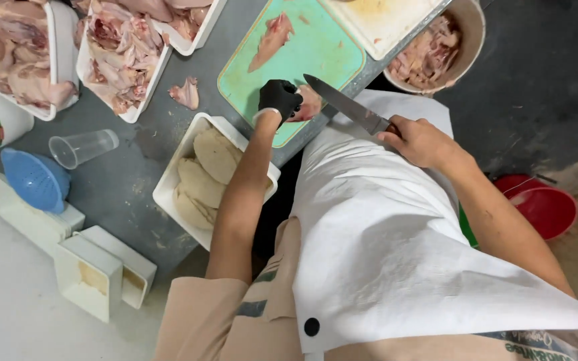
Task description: Slicing and trimming raw chicken breasts on a cutting board in a food preparation area.
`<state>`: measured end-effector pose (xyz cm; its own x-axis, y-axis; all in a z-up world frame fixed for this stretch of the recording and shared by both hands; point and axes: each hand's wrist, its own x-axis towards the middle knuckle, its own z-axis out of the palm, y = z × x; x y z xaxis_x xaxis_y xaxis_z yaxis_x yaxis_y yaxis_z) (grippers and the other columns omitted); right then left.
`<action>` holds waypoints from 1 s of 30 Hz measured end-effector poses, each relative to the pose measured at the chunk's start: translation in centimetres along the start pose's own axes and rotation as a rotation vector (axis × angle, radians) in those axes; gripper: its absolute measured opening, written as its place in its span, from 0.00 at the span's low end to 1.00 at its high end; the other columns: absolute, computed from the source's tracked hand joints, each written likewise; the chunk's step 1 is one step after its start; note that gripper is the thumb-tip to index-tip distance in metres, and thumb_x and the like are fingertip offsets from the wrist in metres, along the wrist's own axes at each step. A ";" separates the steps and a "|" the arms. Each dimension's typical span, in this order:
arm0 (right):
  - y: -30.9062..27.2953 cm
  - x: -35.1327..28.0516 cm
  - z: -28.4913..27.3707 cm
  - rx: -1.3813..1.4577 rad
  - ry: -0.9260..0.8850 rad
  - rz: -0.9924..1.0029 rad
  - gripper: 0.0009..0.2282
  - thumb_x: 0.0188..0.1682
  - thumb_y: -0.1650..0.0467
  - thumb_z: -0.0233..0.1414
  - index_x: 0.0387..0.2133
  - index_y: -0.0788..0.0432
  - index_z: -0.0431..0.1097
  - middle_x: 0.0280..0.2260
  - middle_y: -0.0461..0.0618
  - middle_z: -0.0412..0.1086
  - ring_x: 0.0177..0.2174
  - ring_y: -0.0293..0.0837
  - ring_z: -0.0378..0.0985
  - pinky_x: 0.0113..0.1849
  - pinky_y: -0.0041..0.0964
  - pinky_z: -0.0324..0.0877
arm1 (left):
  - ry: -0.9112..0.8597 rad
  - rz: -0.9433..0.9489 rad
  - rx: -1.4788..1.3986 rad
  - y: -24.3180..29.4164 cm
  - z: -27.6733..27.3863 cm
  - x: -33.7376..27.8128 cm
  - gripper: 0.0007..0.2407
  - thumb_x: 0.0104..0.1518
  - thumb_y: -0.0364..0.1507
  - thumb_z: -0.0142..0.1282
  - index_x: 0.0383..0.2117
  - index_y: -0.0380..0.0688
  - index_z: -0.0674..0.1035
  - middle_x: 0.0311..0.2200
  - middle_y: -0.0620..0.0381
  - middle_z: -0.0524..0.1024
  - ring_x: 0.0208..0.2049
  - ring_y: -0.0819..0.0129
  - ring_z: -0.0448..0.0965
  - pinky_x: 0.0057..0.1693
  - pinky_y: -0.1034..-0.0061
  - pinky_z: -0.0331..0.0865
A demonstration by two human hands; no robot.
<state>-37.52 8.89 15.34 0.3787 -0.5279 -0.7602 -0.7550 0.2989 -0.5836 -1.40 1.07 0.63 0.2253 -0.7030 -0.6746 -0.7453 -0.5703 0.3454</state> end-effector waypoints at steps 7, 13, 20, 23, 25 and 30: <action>0.1 1.7 -0.4 -0.002 -0.107 0.020 0.21 0.61 0.54 0.43 0.40 0.60 0.71 0.32 0.65 0.79 0.39 0.65 0.83 0.45 0.57 0.75 | 0.026 0.013 -0.204 3.2 -1.7 -4.2 0.03 0.46 0.24 0.65 0.25 0.42 0.83 0.21 0.46 0.80 0.18 0.63 0.84 0.22 0.75 0.80; -0.1 3.0 -0.9 0.049 -0.205 0.035 0.22 0.61 0.54 0.41 0.38 0.60 0.72 0.20 0.60 0.76 0.17 0.53 0.81 0.38 0.49 0.79 | 0.086 0.011 -0.372 1.6 0.1 -2.6 0.02 0.45 0.21 0.64 0.23 0.40 0.82 0.22 0.44 0.79 0.19 0.60 0.83 0.24 0.73 0.81; -3.8 4.3 -2.4 0.101 -0.324 0.003 0.19 0.65 0.56 0.41 0.36 0.60 0.63 0.18 0.59 0.69 0.15 0.52 0.67 0.24 0.48 0.65 | 0.384 0.257 0.089 1.0 1.3 -1.4 0.07 0.42 0.39 0.65 0.15 0.54 0.85 0.17 0.57 0.83 0.21 0.72 0.80 0.36 0.67 0.72; -4.8 6.7 -1.8 0.191 -0.332 -0.021 0.17 0.65 0.57 0.41 0.43 0.59 0.64 0.21 0.56 0.67 0.15 0.48 0.67 0.20 0.43 0.64 | 0.392 0.208 0.040 1.9 0.9 -2.5 0.11 0.42 0.36 0.68 0.08 0.51 0.78 0.08 0.62 0.77 0.16 0.77 0.73 0.31 0.72 0.71; -5.2 8.7 -1.6 0.217 -0.328 -0.050 0.18 0.66 0.57 0.42 0.37 0.60 0.63 0.18 0.55 0.66 0.13 0.47 0.64 0.19 0.43 0.62 | 0.439 0.337 0.037 1.8 1.4 -2.9 0.08 0.42 0.32 0.67 0.11 0.51 0.78 0.11 0.63 0.77 0.17 0.77 0.73 0.32 0.72 0.71; -5.4 10.4 -0.9 0.153 -0.299 -0.091 0.19 0.66 0.55 0.39 0.39 0.59 0.65 0.14 0.54 0.66 0.16 0.50 0.68 0.27 0.49 0.66 | 0.511 0.551 0.130 1.5 1.6 -3.4 0.02 0.43 0.29 0.61 0.16 0.52 0.80 0.15 0.62 0.79 0.19 0.69 0.78 0.30 0.69 0.69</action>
<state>-29.98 1.09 10.84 0.5979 -0.3088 -0.7397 -0.6302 0.3892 -0.6718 -4.26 3.27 2.35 0.0380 -0.9988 -0.0300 -0.8948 -0.0474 0.4440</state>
